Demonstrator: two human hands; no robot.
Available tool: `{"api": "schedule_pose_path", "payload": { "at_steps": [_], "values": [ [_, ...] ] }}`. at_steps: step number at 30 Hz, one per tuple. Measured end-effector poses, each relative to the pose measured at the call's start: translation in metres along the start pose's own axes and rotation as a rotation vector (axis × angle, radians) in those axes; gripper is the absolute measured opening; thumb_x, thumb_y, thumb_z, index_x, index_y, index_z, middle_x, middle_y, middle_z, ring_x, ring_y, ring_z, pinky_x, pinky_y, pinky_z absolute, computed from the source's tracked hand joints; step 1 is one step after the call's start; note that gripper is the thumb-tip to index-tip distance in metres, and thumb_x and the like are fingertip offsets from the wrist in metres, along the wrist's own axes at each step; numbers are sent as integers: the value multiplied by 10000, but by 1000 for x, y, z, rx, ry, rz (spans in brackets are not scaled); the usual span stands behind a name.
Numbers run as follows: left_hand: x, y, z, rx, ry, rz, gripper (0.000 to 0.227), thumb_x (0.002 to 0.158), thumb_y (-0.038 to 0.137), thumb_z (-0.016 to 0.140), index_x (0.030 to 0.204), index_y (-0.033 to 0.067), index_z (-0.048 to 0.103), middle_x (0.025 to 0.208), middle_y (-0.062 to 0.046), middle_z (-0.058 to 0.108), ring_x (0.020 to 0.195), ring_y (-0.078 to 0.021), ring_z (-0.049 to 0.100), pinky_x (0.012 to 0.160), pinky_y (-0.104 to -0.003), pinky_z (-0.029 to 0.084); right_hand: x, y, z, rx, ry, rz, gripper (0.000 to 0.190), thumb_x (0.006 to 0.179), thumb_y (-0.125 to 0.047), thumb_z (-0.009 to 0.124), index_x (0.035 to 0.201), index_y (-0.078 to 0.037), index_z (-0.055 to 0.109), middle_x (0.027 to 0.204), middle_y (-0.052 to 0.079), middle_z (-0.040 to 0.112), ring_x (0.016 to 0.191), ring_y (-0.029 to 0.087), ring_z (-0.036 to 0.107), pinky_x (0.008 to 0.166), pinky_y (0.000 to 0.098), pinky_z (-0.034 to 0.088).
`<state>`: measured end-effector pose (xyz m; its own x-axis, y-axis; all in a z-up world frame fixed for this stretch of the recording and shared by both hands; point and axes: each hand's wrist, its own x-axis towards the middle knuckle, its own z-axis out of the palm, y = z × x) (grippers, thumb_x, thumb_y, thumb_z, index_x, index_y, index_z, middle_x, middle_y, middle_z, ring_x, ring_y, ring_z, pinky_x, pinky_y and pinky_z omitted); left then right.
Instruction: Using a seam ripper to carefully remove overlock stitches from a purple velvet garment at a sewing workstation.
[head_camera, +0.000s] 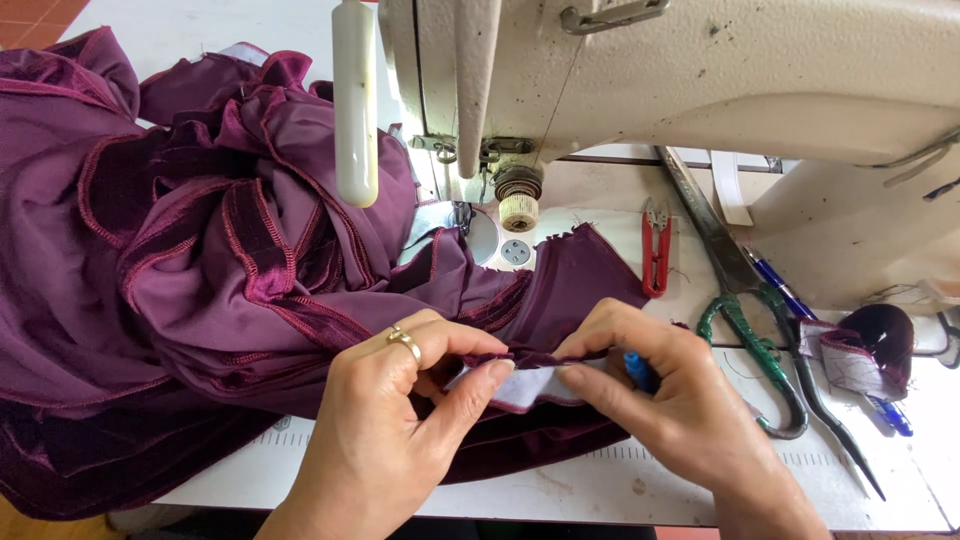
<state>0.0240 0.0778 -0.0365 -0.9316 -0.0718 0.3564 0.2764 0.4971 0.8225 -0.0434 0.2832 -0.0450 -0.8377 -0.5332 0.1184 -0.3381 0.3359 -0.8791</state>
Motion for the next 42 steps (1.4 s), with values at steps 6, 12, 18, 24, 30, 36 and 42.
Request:
{"api": "schedule_pose_path", "payload": {
  "at_steps": [6, 12, 18, 24, 30, 36, 42],
  "values": [
    [4, 5, 5, -233, -47, -152, 126, 842, 170, 631, 849, 80, 719, 852, -25, 643, 619, -87, 658, 353, -180, 676, 1, -3, -11, -37, 54, -62, 139, 855, -209, 653, 825, -81, 696, 782, 6, 646, 682, 100, 572, 607, 234, 435],
    [13, -2, 19, -523, -135, -447, 255, 895, 220, 551, 908, 18, 707, 718, -89, 746, 659, -177, 798, 624, -234, 663, 4, -3, -10, -51, 56, -75, 153, 875, -203, 614, 833, -79, 694, 789, 21, 683, 698, 107, 610, 627, 245, 470],
    [33, 8, 29, -264, -261, -487, 161, 744, 282, 766, 793, 129, 774, 721, 50, 779, 611, -24, 649, 579, -178, 521, 7, -4, -17, -19, 113, -62, 142, 871, -184, 626, 787, -77, 663, 776, 16, 656, 707, 111, 579, 658, 251, 457],
    [39, -12, 34, -346, -269, -516, 163, 836, 239, 697, 778, 96, 748, 601, 62, 516, 510, -46, 370, 493, -215, 312, 4, -2, -24, 102, 203, 134, 290, 871, -246, 560, 987, -57, 747, 967, 65, 623, 514, 101, 406, 419, 237, 322],
    [39, -16, 31, -313, -264, -548, 169, 816, 253, 699, 804, 101, 773, 659, 63, 584, 519, -48, 392, 513, -213, 331, 5, 3, -22, -85, 199, 0, 235, 856, -175, 590, 1029, -71, 709, 1067, 80, 701, 1106, 171, 635, 959, 307, 442],
    [34, -21, 31, -338, -272, -454, 179, 789, 257, 695, 830, 107, 786, 705, 51, 577, 537, -58, 471, 521, -212, 371, 5, 9, -14, -147, 130, 37, 163, 821, -136, 678, 962, -121, 760, 917, -12, 670, 827, 87, 621, 663, 233, 460],
    [32, -17, 32, -325, -237, -399, 258, 803, 313, 631, 820, 102, 777, 734, 50, 669, 633, -48, 558, 591, -205, 432, 5, 11, -12, -103, 168, 0, 47, 830, -83, 664, 849, -55, 696, 869, 26, 669, 852, 128, 648, 759, 249, 501]
  ]
}}
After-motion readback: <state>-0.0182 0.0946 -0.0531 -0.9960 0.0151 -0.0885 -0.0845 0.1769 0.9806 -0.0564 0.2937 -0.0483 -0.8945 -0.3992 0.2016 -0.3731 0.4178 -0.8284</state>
